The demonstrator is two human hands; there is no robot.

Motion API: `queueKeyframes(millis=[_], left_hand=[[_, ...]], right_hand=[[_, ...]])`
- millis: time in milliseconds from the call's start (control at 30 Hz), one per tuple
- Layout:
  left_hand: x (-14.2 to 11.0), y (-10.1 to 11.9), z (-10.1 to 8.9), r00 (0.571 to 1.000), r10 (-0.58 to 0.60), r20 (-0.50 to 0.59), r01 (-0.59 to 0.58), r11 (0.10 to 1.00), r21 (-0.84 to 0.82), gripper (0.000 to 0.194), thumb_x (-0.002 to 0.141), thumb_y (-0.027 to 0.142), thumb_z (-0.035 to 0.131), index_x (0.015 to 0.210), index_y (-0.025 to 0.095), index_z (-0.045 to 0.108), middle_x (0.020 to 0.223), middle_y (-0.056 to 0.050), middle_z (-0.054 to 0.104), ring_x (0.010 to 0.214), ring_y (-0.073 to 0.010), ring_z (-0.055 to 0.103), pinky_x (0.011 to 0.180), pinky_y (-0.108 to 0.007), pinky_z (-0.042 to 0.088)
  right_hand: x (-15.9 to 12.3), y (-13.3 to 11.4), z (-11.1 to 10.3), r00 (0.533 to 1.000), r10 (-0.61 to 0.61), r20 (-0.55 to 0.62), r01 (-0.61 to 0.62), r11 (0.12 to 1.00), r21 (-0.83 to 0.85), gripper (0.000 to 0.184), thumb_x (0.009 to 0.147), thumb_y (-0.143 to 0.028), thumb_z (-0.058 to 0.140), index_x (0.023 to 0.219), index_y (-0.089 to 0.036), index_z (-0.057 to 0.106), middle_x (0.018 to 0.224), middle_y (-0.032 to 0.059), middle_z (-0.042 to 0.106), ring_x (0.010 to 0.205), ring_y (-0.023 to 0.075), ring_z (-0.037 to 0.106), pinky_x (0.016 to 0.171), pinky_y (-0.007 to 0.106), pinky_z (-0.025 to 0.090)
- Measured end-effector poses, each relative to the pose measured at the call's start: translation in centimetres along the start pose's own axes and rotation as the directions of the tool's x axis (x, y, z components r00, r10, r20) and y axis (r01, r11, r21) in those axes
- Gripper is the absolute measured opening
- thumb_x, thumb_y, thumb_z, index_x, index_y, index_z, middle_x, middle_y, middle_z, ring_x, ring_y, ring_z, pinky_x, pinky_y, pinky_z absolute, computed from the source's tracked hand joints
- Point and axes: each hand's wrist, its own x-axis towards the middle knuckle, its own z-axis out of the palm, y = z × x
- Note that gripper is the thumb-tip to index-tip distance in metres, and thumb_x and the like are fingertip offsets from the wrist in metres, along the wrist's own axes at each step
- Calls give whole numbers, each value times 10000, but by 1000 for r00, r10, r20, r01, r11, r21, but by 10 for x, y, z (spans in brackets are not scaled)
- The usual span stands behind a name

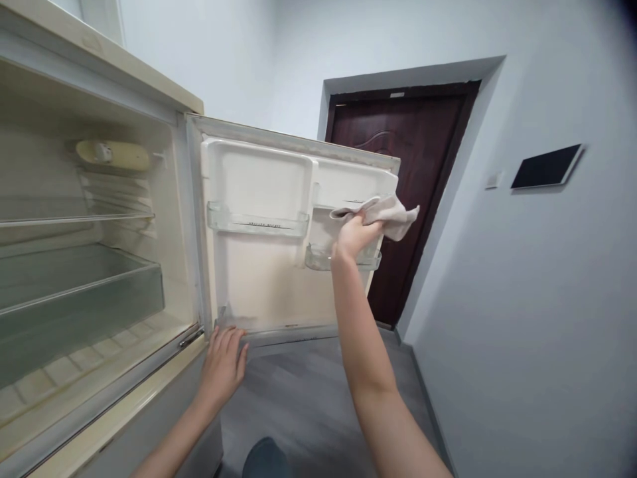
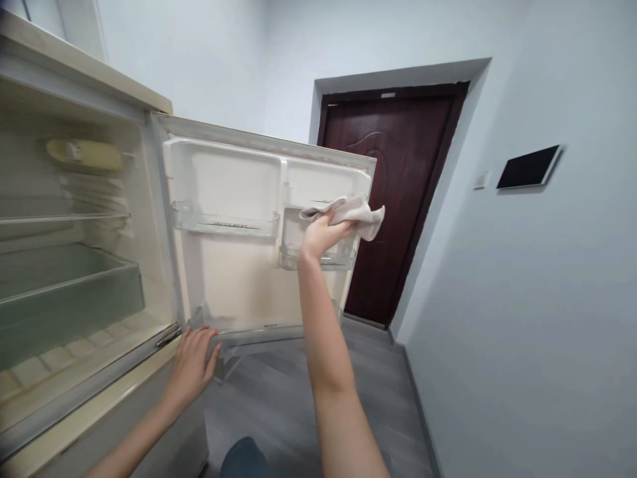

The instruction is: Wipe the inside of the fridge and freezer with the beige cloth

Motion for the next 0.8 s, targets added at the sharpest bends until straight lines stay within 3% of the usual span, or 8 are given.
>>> queueKeyframes(millis=[67, 100, 233, 333, 467, 533, 633, 800], left_hand=[[1, 1, -1, 1000, -3, 0, 3, 1000, -12, 236, 830, 257, 465, 1047, 175, 507, 981, -88, 635, 1031, -262, 548, 1015, -508, 331], [1, 1, -1, 1000, -3, -3, 3, 1000, -13, 234, 831, 256, 462, 1046, 175, 508, 979, -88, 635, 1027, -262, 551, 1015, -508, 331], [1, 1, -2, 1000, -2, -10, 2, 1000, -15, 227, 832, 254, 457, 1040, 182, 517, 969, -89, 638, 1015, -266, 558, 1005, -515, 340], [1, 0, -2, 1000, -2, -9, 2, 1000, -29, 236, 831, 256, 458, 1048, 186, 518, 974, -87, 639, 1017, -264, 560, 1010, -516, 337], [-1, -1, -2, 1000, -13, -5, 12, 999, -41, 231, 827, 253, 467, 1041, 178, 511, 976, -87, 637, 1031, -266, 554, 1024, -519, 323], [-2, -1, -1, 1000, -24, -13, 24, 998, -54, 221, 823, 255, 477, 1028, 176, 507, 976, -87, 638, 1040, -268, 552, 1031, -524, 315], [-2, -2, -1, 999, -30, -19, 29, 997, -75, 217, 819, 264, 487, 1022, 190, 506, 984, -82, 642, 1043, -266, 555, 1023, -530, 325], [-1, -1, -1, 999, -9, -40, 7, 998, -57, 231, 820, 261, 489, 1042, 198, 501, 991, -81, 641, 1026, -256, 565, 1015, -525, 335]], right_hand=[[-3, 2, 8, 993, -110, -39, 102, 981, -167, 581, 886, -320, 146, 1409, -70, 171, 1353, 254, 295, 1325, 321, 288, 1049, 494, 300], [-10, 2, 12, 979, -190, -71, 175, 969, -174, 575, 883, -314, 177, 1411, -86, 183, 1328, 253, 307, 1319, 330, 293, 1049, 507, 296], [-50, 1, 16, 892, -413, -182, 416, 909, -23, 560, 877, -253, 196, 1425, -149, 152, 1280, 205, 350, 1272, 263, 366, 1007, 435, 366], [-61, 10, 0, 874, -481, -71, 486, 870, 82, 548, 859, -221, 206, 1405, -171, 198, 1264, 160, 433, 1190, 210, 445, 945, 371, 420], [-24, 33, -22, 841, -536, 67, 527, 842, 117, 458, 805, -210, 327, 1237, -134, 461, 1156, 142, 576, 1071, 218, 533, 912, 344, 428], [0, 37, -23, 778, -600, 187, 588, 800, 121, 421, 772, -181, 377, 1156, -152, 548, 1125, 117, 622, 1045, 215, 559, 912, 321, 424], [19, 29, -14, 630, -683, 370, 702, 705, 104, 439, 757, -146, 403, 1154, -199, 583, 1142, 71, 640, 1055, 204, 570, 922, 298, 413], [20, 6, 6, 448, -617, 647, 803, 595, 11, 428, 705, -78, 440, 1049, -199, 662, 1046, 80, 684, 966, 215, 611, 813, 264, 446]])
